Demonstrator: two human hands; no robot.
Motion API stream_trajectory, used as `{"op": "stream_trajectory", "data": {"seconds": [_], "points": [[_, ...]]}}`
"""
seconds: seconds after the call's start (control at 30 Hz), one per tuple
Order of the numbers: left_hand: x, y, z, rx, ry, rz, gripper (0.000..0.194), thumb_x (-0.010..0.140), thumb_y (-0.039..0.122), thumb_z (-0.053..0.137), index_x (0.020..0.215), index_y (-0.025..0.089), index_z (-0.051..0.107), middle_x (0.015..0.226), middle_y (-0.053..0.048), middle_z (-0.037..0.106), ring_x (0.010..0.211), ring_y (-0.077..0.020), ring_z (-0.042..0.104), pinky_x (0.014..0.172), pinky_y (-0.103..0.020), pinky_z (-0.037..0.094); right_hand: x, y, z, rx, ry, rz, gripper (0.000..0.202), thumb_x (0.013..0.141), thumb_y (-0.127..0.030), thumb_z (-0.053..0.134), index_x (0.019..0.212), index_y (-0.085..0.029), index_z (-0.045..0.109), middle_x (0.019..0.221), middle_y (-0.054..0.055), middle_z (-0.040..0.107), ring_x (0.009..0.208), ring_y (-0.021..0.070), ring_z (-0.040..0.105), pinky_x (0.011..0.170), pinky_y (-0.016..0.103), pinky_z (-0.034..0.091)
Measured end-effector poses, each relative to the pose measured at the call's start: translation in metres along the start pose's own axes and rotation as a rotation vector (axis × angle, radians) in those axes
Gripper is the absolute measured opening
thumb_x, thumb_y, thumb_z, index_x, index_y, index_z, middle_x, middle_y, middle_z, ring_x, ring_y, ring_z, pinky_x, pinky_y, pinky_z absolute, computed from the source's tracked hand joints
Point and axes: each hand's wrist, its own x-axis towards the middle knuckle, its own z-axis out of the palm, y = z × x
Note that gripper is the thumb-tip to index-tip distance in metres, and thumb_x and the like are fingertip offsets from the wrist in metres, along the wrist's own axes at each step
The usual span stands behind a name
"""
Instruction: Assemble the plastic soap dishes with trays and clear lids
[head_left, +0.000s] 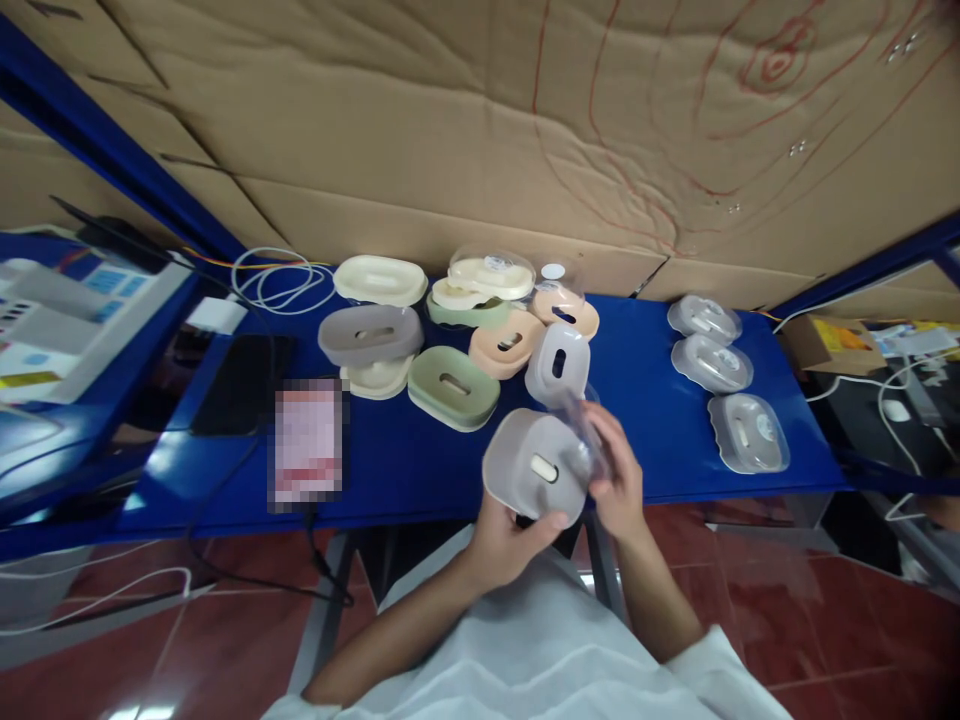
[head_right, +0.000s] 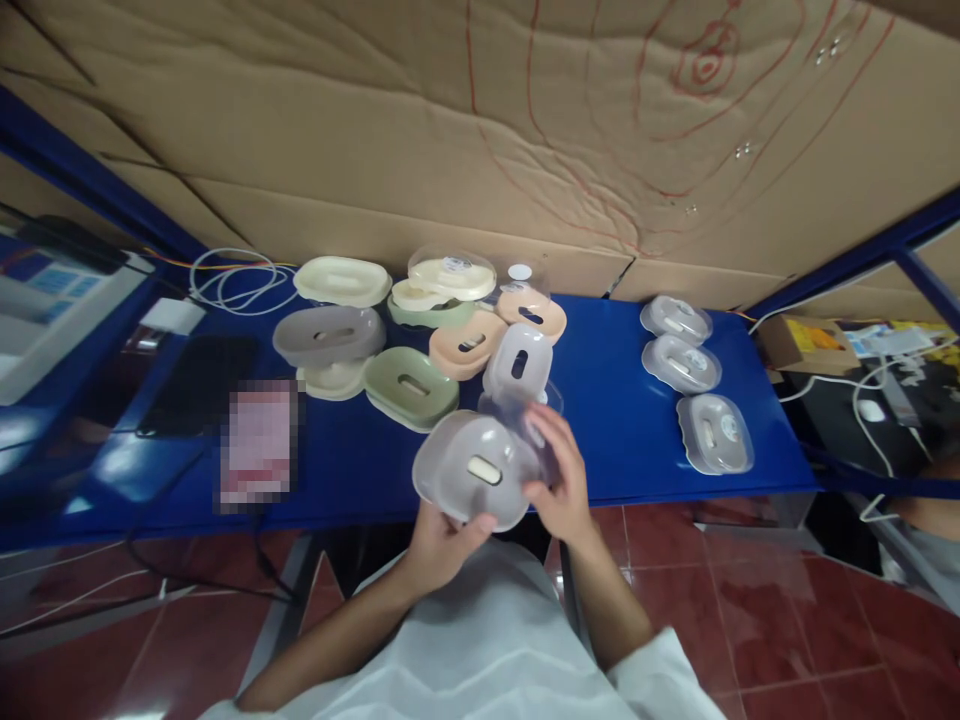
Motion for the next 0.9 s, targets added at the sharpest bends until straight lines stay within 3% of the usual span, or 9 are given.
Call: {"op": "stream_trajectory", "data": {"seconds": [0.07,0.17,0.27,0.37,0.5,0.67,0.8,0.9], "points": [[-0.002,-0.001,-0.011,-0.017,0.179,-0.010,0.078,0.087,0.056,0.083,0.153,0.028,0.053,0.137,-0.013,0.072,0.129,-0.0333,0.070,0.113,-0.049,0.056,0.032,0.012,0.002,-0.103,0.006,-0.007,0.080,0.100,-0.081,0.041,0.158,-0.027,0.052,0.160,0.017,0.053,0.150,0.0359,0.051,0.122,0.055,0.046],[-0.001,-0.003,-0.029,-0.038,0.410,-0.037,0.075,0.083,0.059,0.085,0.146,0.031,0.058,0.140,-0.011,0.072,0.129,-0.0310,0.070,0.110,-0.043,0.058,0.081,0.039,0.001,-0.290,-0.172,-0.061,0.069,0.100,-0.068,0.060,0.157,-0.030,0.056,0.167,0.013,0.047,0.157,0.0352,0.042,0.128,0.057,0.038],[0.001,-0.005,-0.044,-0.103,0.548,-0.069,0.080,0.079,0.061,0.087,0.148,0.033,0.057,0.150,-0.010,0.067,0.139,-0.0301,0.064,0.117,-0.043,0.053,0.118,0.057,0.004,-0.341,-0.301,-0.138,0.062,0.103,-0.057,0.061,0.160,-0.034,0.052,0.175,0.008,0.037,0.163,0.0312,0.031,0.131,0.058,0.032],[0.003,-0.007,-0.053,-0.168,0.611,-0.107,0.086,0.078,0.062,0.088,0.151,0.033,0.054,0.153,-0.009,0.064,0.147,-0.0304,0.058,0.123,-0.045,0.046,0.136,0.061,0.009,-0.306,-0.307,-0.238,0.063,0.104,-0.057,0.060,0.161,-0.031,0.050,0.178,0.009,0.029,0.165,0.0295,0.027,0.133,0.055,0.029],[0.008,0.002,-0.055,-0.201,0.531,-0.132,0.089,0.081,0.060,0.087,0.157,0.034,0.049,0.162,-0.010,0.056,0.154,-0.0305,0.049,0.127,-0.046,0.041,0.145,0.060,0.008,-0.259,-0.282,-0.296,0.058,0.108,-0.052,0.056,0.161,-0.031,0.050,0.177,0.009,0.030,0.164,0.0296,0.030,0.133,0.056,0.032],[0.027,0.037,-0.048,-0.433,0.436,-0.121,0.082,0.092,0.061,0.076,0.163,0.038,0.042,0.163,-0.007,0.055,0.148,-0.0307,0.057,0.117,-0.047,0.054,0.145,0.027,0.003,-0.251,-0.169,-0.330,0.058,0.110,-0.055,0.047,0.165,-0.037,0.042,0.175,0.005,0.033,0.166,0.0310,0.025,0.135,0.060,0.025],[0.035,0.050,-0.043,-0.481,0.415,-0.090,0.073,0.093,0.060,0.076,0.158,0.040,0.049,0.157,-0.004,0.062,0.145,-0.0276,0.059,0.113,-0.042,0.058,0.123,-0.027,0.022,-0.138,-0.418,-0.509,0.067,0.100,-0.066,0.063,0.157,-0.031,0.054,0.154,0.011,0.061,0.146,0.0321,0.055,0.124,0.054,0.043],[0.036,0.045,-0.045,-0.427,0.465,0.006,0.071,0.091,0.062,0.078,0.154,0.039,0.055,0.153,-0.004,0.065,0.143,-0.0249,0.062,0.113,-0.038,0.058,0.108,-0.058,0.042,-0.029,-0.448,-0.543,0.044,0.104,-0.047,0.067,0.143,-0.026,0.065,0.136,0.010,0.075,0.128,0.0269,0.070,0.116,0.048,0.050]]}}
